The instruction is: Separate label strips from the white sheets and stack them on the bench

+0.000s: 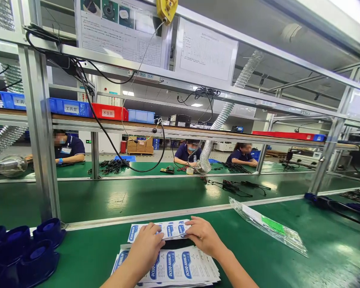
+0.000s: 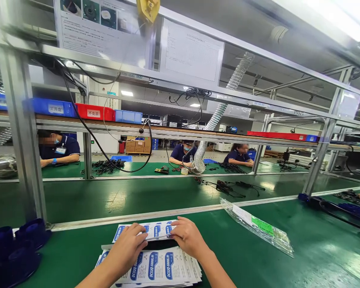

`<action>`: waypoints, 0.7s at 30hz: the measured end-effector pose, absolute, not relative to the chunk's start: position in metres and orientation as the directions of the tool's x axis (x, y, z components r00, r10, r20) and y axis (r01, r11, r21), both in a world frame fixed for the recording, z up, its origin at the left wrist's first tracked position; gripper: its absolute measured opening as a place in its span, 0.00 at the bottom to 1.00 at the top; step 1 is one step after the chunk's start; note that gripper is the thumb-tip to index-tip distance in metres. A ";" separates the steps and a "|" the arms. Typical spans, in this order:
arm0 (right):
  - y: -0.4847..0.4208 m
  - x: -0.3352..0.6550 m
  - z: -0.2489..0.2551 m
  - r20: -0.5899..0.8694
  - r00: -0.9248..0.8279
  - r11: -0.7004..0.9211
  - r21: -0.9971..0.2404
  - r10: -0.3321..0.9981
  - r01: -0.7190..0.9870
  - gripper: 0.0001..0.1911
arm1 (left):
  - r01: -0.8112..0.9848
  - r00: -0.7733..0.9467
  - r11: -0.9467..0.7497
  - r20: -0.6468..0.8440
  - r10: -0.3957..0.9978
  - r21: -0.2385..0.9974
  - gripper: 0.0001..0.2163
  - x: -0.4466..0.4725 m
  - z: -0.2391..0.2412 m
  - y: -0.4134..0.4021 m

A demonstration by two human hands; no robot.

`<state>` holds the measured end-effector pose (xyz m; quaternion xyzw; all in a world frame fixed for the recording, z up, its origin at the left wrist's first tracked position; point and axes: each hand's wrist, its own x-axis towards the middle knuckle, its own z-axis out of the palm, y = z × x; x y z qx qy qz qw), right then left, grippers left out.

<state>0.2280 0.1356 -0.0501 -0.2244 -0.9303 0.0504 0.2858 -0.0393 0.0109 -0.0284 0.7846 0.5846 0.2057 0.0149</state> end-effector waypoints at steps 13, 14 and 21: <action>0.154 0.240 -0.059 0.320 -0.634 0.689 -0.522 0.704 0.503 0.21 | 0.864 0.131 -0.207 0.193 0.972 0.458 0.09 -0.041 -0.012 0.007; 0.155 0.241 -0.061 0.280 -0.676 0.709 -0.481 0.682 0.516 0.20 | 0.866 0.135 -0.193 0.156 0.979 0.462 0.08 -0.040 -0.011 0.007; 0.152 0.233 -0.060 0.267 -0.753 0.787 -0.363 0.601 0.499 0.16 | 0.900 0.118 -0.102 -0.012 0.993 0.425 0.03 -0.024 -0.015 -0.002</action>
